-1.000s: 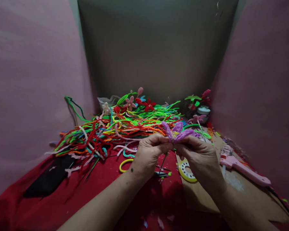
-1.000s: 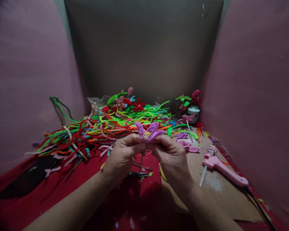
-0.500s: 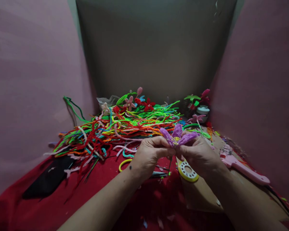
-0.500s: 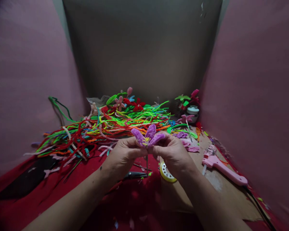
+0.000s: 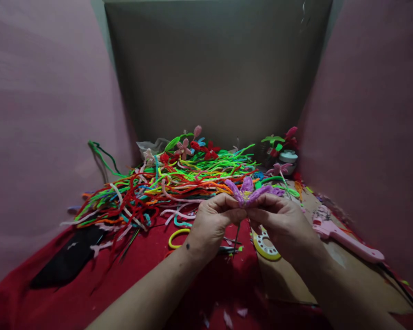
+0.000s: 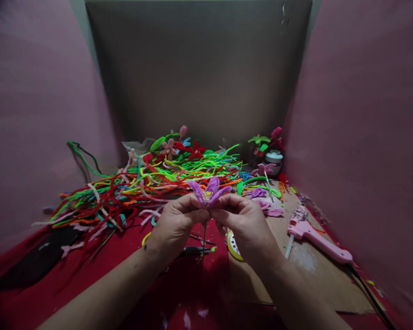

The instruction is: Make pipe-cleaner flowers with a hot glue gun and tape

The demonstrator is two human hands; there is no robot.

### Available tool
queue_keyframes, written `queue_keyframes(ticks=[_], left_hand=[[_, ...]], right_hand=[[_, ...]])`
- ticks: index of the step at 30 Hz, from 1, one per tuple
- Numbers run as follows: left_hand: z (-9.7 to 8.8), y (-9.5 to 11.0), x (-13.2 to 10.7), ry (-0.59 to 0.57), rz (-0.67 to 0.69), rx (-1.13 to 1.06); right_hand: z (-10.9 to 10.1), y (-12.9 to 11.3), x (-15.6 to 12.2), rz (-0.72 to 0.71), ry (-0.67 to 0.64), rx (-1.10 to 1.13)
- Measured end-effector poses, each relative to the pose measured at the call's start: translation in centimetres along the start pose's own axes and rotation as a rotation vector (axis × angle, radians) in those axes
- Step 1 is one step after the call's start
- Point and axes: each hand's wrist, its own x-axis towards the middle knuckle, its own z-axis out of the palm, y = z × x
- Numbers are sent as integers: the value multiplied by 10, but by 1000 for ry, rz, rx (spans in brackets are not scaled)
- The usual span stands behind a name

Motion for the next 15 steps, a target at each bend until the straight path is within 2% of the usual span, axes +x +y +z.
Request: queue_keyframes(ticks=[3,8,15], left_hand=[[2,3,-1,27,9,16],[5,5,-2,20,-9,58],[3,4,-2,-48,-44,90]], right_hand=[[1,-4,-9,-23,5,-56],[2,-14,-13,-87,72,40],[-1,-13,-4,-1,71,46]])
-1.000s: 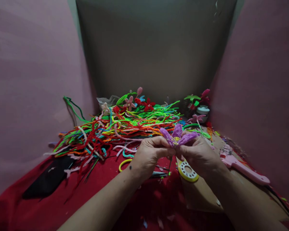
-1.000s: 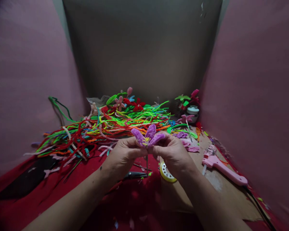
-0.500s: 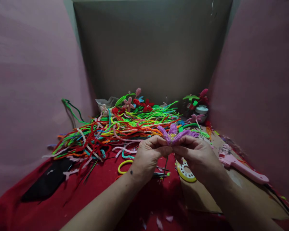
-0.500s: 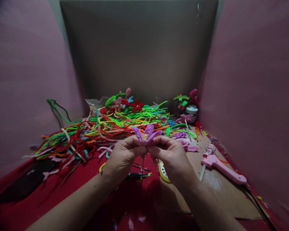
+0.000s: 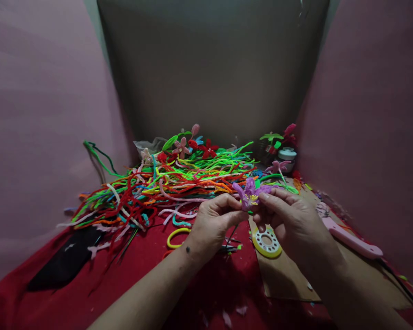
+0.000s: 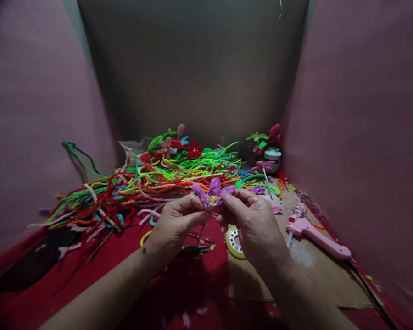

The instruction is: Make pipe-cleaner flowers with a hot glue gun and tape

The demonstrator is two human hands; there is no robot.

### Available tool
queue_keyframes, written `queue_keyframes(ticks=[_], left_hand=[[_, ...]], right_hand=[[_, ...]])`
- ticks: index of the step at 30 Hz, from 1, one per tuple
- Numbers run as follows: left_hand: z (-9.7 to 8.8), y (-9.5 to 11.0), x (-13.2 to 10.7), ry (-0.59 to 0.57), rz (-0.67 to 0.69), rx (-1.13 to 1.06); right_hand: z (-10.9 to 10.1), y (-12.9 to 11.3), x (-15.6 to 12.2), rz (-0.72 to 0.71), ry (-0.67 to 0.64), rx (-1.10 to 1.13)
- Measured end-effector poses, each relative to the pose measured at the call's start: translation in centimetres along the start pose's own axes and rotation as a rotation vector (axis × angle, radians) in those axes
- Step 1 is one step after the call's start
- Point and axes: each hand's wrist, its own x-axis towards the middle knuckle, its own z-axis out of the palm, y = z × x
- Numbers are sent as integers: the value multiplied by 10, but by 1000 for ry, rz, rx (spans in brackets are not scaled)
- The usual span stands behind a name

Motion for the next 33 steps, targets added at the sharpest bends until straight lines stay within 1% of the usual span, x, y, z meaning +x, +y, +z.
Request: queue_keyframes(ticks=[5,8,13,15,20,23,30,33], left_hand=[[-4,-1,2,-92,0,27],[-5,-1,3,-109,-3,49],[-6,-2,3,-142,-30,57],[-6,-4,4,-146,-40,48],[-7,-7,3,-141,-65,28],[-7,-9,3,-146,-76,20],[-7,-11,4,-158,-77,4],[-8,-8,4,-149,-59,15]], right_hand=[[-3,1,-1,-9,-34,9],[-2,1,-1,-20,-54,19],[-3,1,-1,-22,-48,6],[-4,1,-1,-10,-48,17],[-4,2,1,73,-17,75],[-3,0,2,96,-26,81],[-2,4,2,79,-59,51],[-5,2,1,55,-106,19]])
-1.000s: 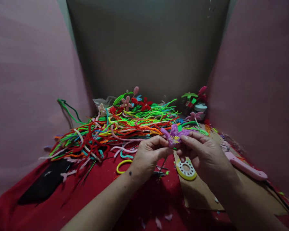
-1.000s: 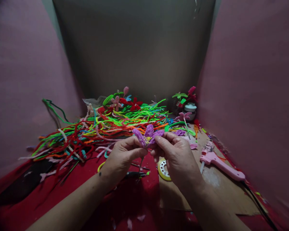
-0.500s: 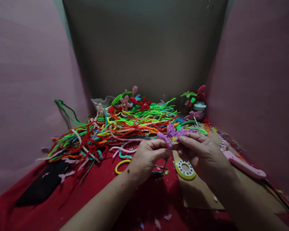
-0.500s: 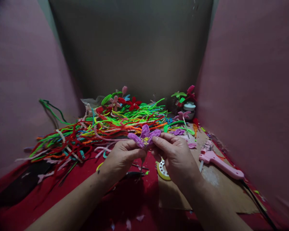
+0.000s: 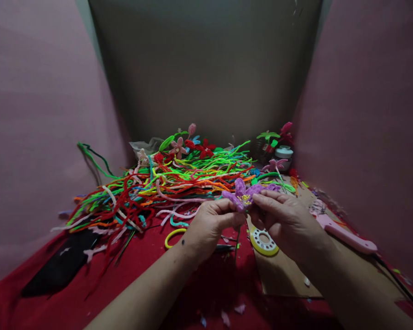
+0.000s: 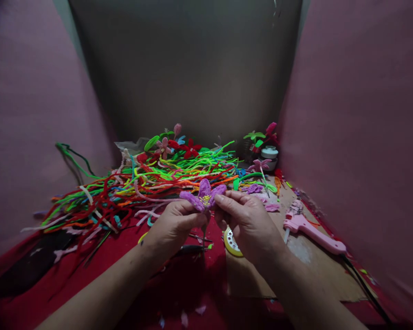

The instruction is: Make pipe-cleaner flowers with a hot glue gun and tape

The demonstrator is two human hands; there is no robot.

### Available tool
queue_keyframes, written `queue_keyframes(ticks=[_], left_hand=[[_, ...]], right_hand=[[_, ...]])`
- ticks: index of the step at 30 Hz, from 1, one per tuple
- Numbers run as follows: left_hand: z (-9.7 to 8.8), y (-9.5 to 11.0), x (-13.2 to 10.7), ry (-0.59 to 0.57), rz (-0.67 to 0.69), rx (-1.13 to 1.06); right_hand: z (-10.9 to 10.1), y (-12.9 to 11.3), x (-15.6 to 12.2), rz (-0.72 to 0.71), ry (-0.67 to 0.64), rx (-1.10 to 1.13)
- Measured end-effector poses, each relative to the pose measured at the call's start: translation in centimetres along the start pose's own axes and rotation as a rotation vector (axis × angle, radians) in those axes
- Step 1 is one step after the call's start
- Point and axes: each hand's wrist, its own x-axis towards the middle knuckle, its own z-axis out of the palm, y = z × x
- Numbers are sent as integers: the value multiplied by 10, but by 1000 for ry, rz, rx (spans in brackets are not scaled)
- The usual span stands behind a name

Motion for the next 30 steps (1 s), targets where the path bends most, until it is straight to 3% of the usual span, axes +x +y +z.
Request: queue_keyframes(ticks=[2,4,8,10,12,13,17,24,30], left_hand=[[-1,4,0,21,17,-13],[-3,8,0,49,36,-38],[-4,13,0,70,43,-73],[-4,12,1,77,23,-98],[-4,10,2,84,-1,-125],[-4,9,3,86,-9,-135],[-6,6,5,102,-26,-147],[-8,6,7,123,-32,-158],[-7,6,8,154,-53,-170]], right_hand=[[-6,-7,0,-43,9,-50],[-18,-19,2,-119,97,-147],[-56,-46,21,-332,351,-615],[-76,-52,37,-258,375,-946],[-96,-52,56,-87,291,-1336],[-104,-49,65,-45,263,-1404],[-127,-32,93,25,215,-1556],[-145,-5,118,60,128,-1683],[-151,-9,125,22,148,-1642]])
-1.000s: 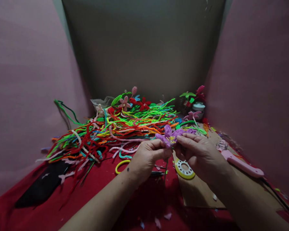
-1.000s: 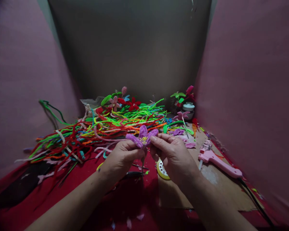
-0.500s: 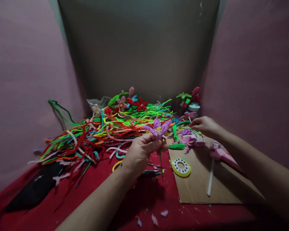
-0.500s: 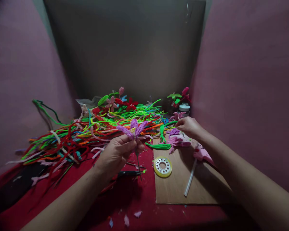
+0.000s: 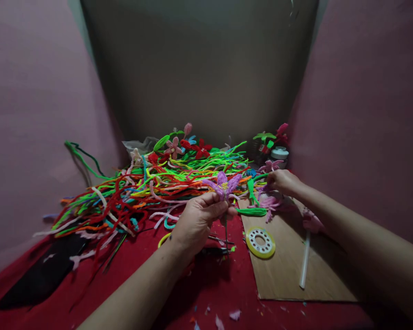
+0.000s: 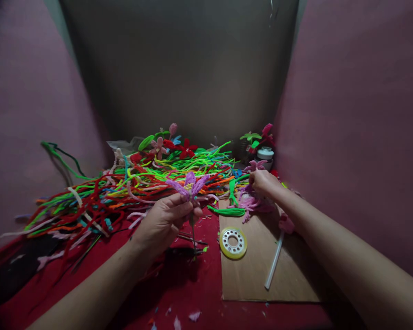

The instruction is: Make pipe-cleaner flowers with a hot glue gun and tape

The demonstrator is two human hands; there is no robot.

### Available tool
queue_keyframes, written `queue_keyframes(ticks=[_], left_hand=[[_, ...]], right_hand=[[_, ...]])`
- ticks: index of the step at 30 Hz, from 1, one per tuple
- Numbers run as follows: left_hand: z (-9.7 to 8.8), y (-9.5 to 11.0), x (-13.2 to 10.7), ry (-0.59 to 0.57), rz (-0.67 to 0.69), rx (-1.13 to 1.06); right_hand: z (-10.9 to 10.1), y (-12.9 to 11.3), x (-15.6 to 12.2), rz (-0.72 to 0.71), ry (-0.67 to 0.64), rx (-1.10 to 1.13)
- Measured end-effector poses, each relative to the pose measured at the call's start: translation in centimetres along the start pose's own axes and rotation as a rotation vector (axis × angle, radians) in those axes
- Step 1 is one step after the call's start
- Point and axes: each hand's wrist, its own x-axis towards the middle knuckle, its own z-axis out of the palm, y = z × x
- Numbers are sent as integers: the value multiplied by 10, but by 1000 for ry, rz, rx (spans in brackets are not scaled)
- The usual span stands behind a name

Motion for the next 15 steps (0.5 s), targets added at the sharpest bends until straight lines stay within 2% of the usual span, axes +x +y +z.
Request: queue_keyframes(ticks=[5,9,12,15], left_hand=[[-3,-3,2,11,-23,-15],[-5,-7,4,22,-31,-101],[-5,-8,5,45,-43,-193],[-5,-9,6,94,-74,-278]], right_hand=[[-19,1,-2,0,69,169],[-26,-3,-11,53,99,401],[-30,-12,-24,66,111,612],[-36,-28,-46,19,114,823]])
